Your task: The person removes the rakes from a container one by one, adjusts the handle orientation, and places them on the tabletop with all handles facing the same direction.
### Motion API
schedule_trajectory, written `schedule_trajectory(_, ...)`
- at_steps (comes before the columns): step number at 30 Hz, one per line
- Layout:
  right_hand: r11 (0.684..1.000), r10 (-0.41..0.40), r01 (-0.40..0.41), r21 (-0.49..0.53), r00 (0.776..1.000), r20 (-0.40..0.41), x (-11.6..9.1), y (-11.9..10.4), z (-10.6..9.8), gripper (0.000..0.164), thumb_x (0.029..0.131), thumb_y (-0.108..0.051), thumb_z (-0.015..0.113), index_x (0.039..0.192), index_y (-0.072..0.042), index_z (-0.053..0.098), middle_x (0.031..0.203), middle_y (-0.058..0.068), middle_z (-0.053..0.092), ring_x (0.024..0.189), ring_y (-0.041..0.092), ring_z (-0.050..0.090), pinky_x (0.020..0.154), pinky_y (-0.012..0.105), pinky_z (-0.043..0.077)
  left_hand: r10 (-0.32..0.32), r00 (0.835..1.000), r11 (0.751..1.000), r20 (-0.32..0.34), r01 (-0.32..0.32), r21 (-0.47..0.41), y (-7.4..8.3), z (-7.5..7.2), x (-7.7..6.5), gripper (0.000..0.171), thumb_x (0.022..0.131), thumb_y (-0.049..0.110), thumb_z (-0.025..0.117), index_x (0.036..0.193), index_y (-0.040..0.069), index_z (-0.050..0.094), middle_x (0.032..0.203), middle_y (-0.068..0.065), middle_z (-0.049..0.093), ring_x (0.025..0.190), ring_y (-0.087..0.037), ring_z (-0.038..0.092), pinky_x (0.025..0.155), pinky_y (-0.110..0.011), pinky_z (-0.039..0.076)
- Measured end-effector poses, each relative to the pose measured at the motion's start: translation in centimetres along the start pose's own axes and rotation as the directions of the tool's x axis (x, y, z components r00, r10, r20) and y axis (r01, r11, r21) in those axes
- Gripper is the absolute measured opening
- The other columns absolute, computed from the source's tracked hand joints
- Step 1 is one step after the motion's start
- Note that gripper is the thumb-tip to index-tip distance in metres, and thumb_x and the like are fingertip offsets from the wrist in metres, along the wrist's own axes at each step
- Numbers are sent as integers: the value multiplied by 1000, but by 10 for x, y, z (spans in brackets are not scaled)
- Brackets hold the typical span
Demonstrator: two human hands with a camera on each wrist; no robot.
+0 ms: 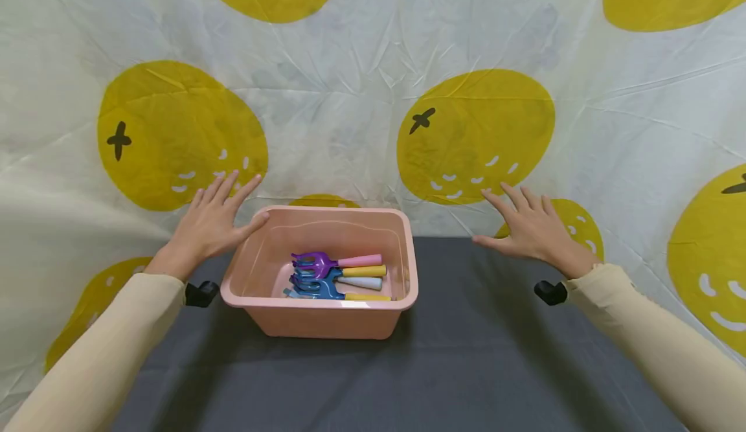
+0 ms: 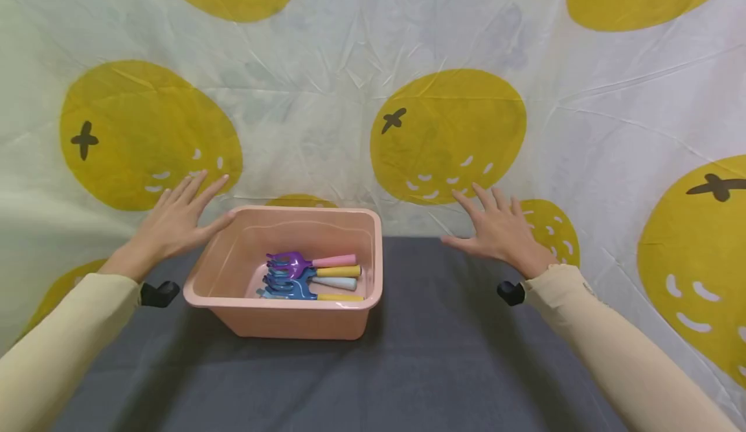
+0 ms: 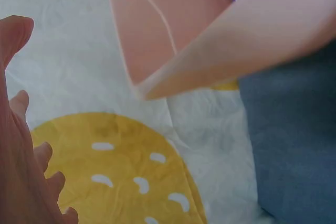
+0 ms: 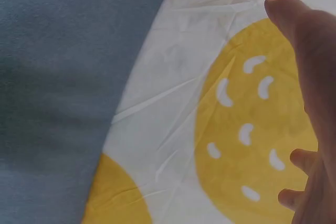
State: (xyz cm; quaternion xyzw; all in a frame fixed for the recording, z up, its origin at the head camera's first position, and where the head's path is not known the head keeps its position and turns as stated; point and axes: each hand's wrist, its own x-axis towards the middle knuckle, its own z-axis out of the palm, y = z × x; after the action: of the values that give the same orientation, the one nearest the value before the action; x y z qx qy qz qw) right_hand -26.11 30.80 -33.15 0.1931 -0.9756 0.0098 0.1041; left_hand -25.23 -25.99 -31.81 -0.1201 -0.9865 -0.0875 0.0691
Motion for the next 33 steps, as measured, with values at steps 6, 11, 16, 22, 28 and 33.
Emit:
schedule_trajectory(6,999,-34,34,15,999,21,18,-12,-7,97,87,-70,66,163,-23,30,164,25,24,145,54,22,109,75,18,-21,1000,999,6,21,-49,-16,0,-1,86,99,65,47,167,30,7,170,-22,1,152,-52,3,116,-72,0)
schedule_trajectory(11,994,-91,88,67,995,50,38,-31,-15,95,88,-66,68,163,-22,30,165,24,23,144,53,25,112,73,19,-40,998,983,52,49,-178,-32,2,-6,87,101,63,48,167,29,3,171,-17,-7,151,-55,5,110,-79,7)
schedule_trajectory(16,977,-168,153,146,981,99,62,-58,-19,93,88,-60,72,163,-23,31,165,21,26,144,50,29,112,70,28,-24,995,959,100,51,-279,-45,7,-10,87,102,59,50,166,31,0,172,-15,-2,151,-53,8,108,-80,12)
schedule_trajectory(22,929,-296,245,278,941,161,88,-95,-12,87,88,-53,76,161,-25,36,163,15,32,145,40,33,113,65,32,2,988,925,154,57,-377,-53,17,-18,84,104,53,50,166,29,-2,171,-19,6,143,-58,27,106,-77,25)
schedule_trajectory(28,871,-436,370,322,885,163,107,-129,-2,76,89,-47,78,154,-22,48,146,13,50,128,31,47,106,53,45,34,970,829,240,108,-549,-55,27,-25,83,106,50,49,165,35,-6,171,-19,0,146,-56,23,101,-79,31)
schedule_trajectory(33,850,-501,395,350,810,304,121,-160,0,66,92,-37,76,151,-19,52,138,11,60,121,30,58,99,46,51,113,953,665,281,137,-734,-57,40,-29,74,109,38,46,164,42,-4,171,-20,1,151,-52,15,102,-75,36)
